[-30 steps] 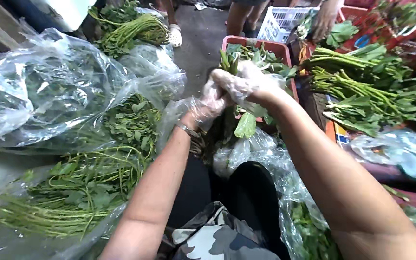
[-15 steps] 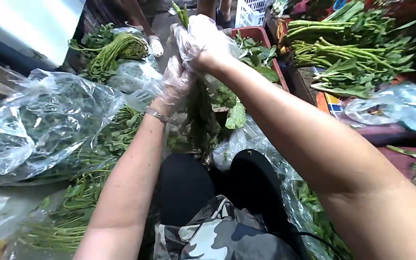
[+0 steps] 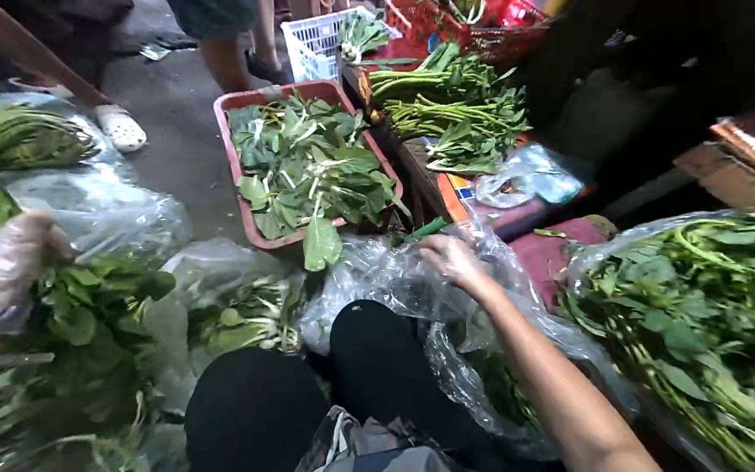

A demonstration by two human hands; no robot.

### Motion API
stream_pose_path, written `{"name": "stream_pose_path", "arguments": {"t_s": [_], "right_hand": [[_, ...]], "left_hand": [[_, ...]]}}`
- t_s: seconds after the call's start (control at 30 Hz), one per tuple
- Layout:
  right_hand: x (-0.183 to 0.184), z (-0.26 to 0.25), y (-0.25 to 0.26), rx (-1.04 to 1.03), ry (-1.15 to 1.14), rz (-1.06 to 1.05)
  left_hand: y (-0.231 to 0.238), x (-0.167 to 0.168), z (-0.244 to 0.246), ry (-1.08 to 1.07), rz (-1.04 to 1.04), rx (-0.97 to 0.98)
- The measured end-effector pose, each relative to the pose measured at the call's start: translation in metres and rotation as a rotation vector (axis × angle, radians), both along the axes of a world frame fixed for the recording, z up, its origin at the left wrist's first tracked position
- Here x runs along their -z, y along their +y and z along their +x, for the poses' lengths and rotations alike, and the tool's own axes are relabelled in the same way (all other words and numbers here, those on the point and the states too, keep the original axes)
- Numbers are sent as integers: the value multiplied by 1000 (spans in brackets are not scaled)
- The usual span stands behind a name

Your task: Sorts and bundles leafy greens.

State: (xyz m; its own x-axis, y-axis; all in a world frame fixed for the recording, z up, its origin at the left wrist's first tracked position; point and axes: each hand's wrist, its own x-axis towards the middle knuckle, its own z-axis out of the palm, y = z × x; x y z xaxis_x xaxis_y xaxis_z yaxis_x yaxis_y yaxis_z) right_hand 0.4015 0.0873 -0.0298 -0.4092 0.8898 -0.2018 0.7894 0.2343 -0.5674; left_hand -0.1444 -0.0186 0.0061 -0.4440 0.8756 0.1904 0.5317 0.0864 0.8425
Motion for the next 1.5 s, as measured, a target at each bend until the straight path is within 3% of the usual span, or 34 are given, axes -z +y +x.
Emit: {"name": "stream_pose_path", "arguments": {"t_s": [0.07,0.2,0.27,0.33,0.43,0.53,0.57,0.6,0.63,0.73,0.77,0.9,1.0,1.1,1.27,1.37,1.43,1.5], "right_hand": [[-16,29,-6,195,133,124],[-72,71,17,405,326,444],[-93,82,35,501,350,529],[-88,84,52,467,251,514],[-46,66,45,287,-232,159],[-5,32,17,108,-586,-420],[-5,22,10,77,-672,-473],[-14,12,4,83,-709,-407],[-21,6,1,110,-656,-211],[-5,-5,24,102,-231,599],[-4,-15,38,78,-217,631],[2,-59,83,-75,-793,-26],[36,-53,90,-305,-1000,-65],[38,-56,88,-303,-1090,-132],[-28,-40,82,-110,-922,-171],[-50,8,89,-266,-448,-18],[-53,-7,74,-305,-186,91],[-58,-63,44,-217,-124,79]], "left_hand": [[2,17,0,95,-35,62],[14,6,59,318,-282,121],[26,18,71,335,-345,223],[36,32,78,310,-409,288],[44,36,94,278,-495,287],[44,27,101,221,-529,274],[46,23,103,196,-530,281],[49,22,106,174,-520,292],[52,19,110,150,-521,303],[64,15,124,143,-569,353],[70,16,129,157,-600,368],[89,33,137,258,-724,424],[97,53,130,392,-838,432],[101,46,133,523,-950,402],[97,42,134,567,-977,414],[97,44,126,543,-949,500],[94,58,115,383,-830,546],[92,71,109,76,-726,570]]}}
